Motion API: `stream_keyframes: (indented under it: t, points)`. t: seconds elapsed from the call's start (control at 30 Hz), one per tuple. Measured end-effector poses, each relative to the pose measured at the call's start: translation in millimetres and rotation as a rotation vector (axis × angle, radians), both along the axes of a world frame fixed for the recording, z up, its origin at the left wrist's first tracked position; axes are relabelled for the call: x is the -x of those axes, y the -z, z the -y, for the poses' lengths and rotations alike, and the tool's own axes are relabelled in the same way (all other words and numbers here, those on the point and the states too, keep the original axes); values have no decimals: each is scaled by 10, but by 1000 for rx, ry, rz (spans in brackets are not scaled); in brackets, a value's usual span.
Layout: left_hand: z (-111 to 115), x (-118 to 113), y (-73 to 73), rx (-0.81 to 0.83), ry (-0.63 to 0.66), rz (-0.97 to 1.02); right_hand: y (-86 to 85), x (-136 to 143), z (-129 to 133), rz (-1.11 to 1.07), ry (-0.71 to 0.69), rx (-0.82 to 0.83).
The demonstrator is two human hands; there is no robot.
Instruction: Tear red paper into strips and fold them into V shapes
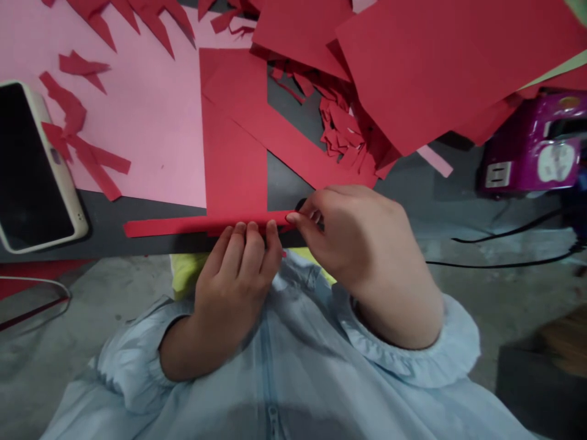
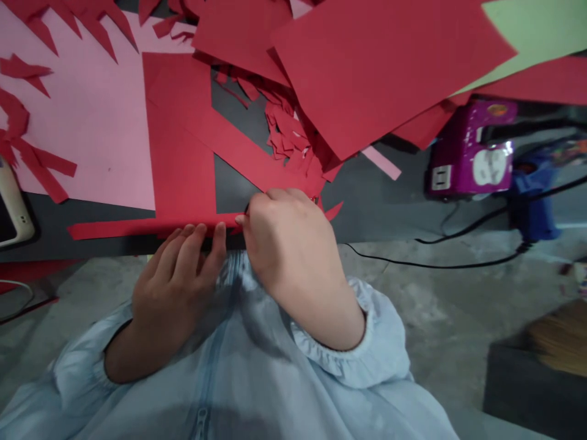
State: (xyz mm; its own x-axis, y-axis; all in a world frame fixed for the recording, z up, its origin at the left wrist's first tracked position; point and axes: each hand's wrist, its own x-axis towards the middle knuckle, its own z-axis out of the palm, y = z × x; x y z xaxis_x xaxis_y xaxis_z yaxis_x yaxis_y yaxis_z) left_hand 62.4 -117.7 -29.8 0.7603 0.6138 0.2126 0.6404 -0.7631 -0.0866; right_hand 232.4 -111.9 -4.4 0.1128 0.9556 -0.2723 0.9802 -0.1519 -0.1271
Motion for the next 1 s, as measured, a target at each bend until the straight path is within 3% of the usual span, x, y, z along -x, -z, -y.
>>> stream_keyframes:
  t: [0.3,0.63,0.83,1.0]
  points:
    - [38,-43,-27,0,-21,-104,-69,-67,34,16,69,-20]
    - [165,-177,101,73,-108,-135,-80,-186,260,-111,163,-113]
    - [126,-173,51,-112,-71,-186,-42,-139,328,-168,87,-203]
    - [154,-35,108,-97,-70,-102,3,-11,329,-190,-63,-243]
